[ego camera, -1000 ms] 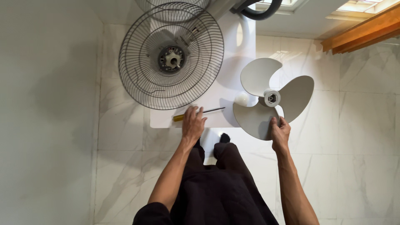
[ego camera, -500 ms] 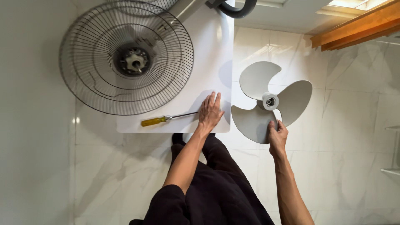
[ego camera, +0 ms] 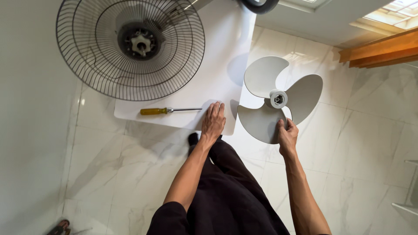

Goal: The person removes the front grill, fan blade, and hub cap from an electric fan, then reassembles them in reverse order. The person uses a screwdriver to loosen the hub cap and secures it back on after reassembly.

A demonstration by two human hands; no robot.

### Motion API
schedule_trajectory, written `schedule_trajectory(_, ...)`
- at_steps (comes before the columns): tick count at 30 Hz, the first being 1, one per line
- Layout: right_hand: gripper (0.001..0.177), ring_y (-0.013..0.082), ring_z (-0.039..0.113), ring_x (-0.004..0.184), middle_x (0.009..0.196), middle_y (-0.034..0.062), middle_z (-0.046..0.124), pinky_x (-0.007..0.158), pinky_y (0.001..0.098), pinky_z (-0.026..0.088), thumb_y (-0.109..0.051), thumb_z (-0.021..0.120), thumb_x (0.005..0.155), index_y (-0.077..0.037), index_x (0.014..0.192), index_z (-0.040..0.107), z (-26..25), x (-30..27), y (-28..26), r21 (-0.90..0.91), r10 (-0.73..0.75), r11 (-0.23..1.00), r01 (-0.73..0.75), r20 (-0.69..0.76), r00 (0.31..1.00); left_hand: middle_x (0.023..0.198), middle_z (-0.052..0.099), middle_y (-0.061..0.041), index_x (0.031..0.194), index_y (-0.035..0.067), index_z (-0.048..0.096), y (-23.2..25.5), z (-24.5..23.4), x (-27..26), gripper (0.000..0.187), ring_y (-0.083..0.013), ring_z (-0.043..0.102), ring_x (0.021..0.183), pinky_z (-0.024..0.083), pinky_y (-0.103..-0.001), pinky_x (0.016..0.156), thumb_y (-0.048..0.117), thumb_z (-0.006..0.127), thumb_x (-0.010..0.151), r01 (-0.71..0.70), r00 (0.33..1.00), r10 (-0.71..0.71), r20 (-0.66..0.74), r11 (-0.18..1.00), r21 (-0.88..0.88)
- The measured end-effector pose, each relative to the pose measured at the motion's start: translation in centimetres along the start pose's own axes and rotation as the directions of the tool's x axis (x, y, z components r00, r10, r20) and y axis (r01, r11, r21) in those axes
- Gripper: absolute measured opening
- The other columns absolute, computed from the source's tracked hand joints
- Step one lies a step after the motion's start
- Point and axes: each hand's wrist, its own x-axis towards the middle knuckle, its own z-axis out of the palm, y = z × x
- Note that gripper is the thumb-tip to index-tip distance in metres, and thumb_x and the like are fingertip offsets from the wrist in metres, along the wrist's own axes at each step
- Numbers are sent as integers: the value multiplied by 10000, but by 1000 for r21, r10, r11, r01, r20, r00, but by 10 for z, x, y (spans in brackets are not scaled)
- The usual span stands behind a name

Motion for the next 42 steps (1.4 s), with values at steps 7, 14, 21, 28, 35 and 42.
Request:
schedule_trajectory(7, 313, 131, 619, 893, 1028, 90, 698, 783, 288, 532, -173, 606, 1048, 52, 1261, 651, 11, -14, 15, 11, -17, 1000, 17, 37, 999, 1480, 510, -196, 1420, -19, 524, -8, -9, -24, 645, -384, 467, 1383, 423, -458, 1161, 146, 782, 852, 58, 998, -58, 28, 998, -25)
schedule_trajectory(14, 311, 133, 631, 883, 1016, 87, 701, 780, 292, 539, -168, 595, 1042, 44, 1262, 648, 21, -37, 22, -22, -6, 1000, 6, 27, 1000, 1515, 433, -285, 1424, -42, 504, -7, -28, -38, 683, -451, 403, 1405, 370, -487, 1161, 269, 754, 871, 58, 998, -59, -16, 997, -54)
schedule_trajectory(21, 315, 162, 617, 870, 998, 111, 698, 778, 313, 524, -154, 565, 1052, 62, 1269, 639, 38, -34, -3, -78, -66, 995, 69, 39, 997, 1515, 456, -287, 1437, -41, 510, -6, -56, -44, 598, -447, 408, 1439, 343, -487, 1222, 276, 665, 954, 45, 997, -51, -59, 995, -87)
schedule_trajectory(28, 302, 146, 607, 874, 1007, 91, 699, 794, 300, 513, -157, 513, 1063, 45, 1254, 631, 75, 18, -34, -58, -78, 995, 85, 118, 990, 1527, 434, -293, 1444, -45, 499, -7, -83, -24, 610, -459, 388, 1429, 328, -502, 1209, 292, 643, 957, 74, 993, -81, -86, 994, -84)
schedule_trajectory(35, 285, 148, 594, 874, 1000, 86, 686, 786, 307, 513, -160, 498, 1062, 32, 1232, 623, 120, 61, -60, -67, -57, 995, 71, 200, 978, 1543, 413, -282, 1463, -44, 480, -6, -105, 4, 626, -454, 369, 1444, 322, -512, 1210, 287, 638, 956, 144, 981, -155, -121, 985, -93)
schedule_trajectory(42, 275, 159, 596, 859, 982, 89, 681, 777, 319, 514, -163, 499, 1059, 29, 1210, 625, 154, 90, -73, -137, -32, 988, 67, 247, 969, 1540, 424, -272, 1465, -29, 483, -8, -114, 18, 619, -448, 382, 1438, 345, -519, 1198, 275, 654, 953, 209, 955, -226, -193, 972, -104)
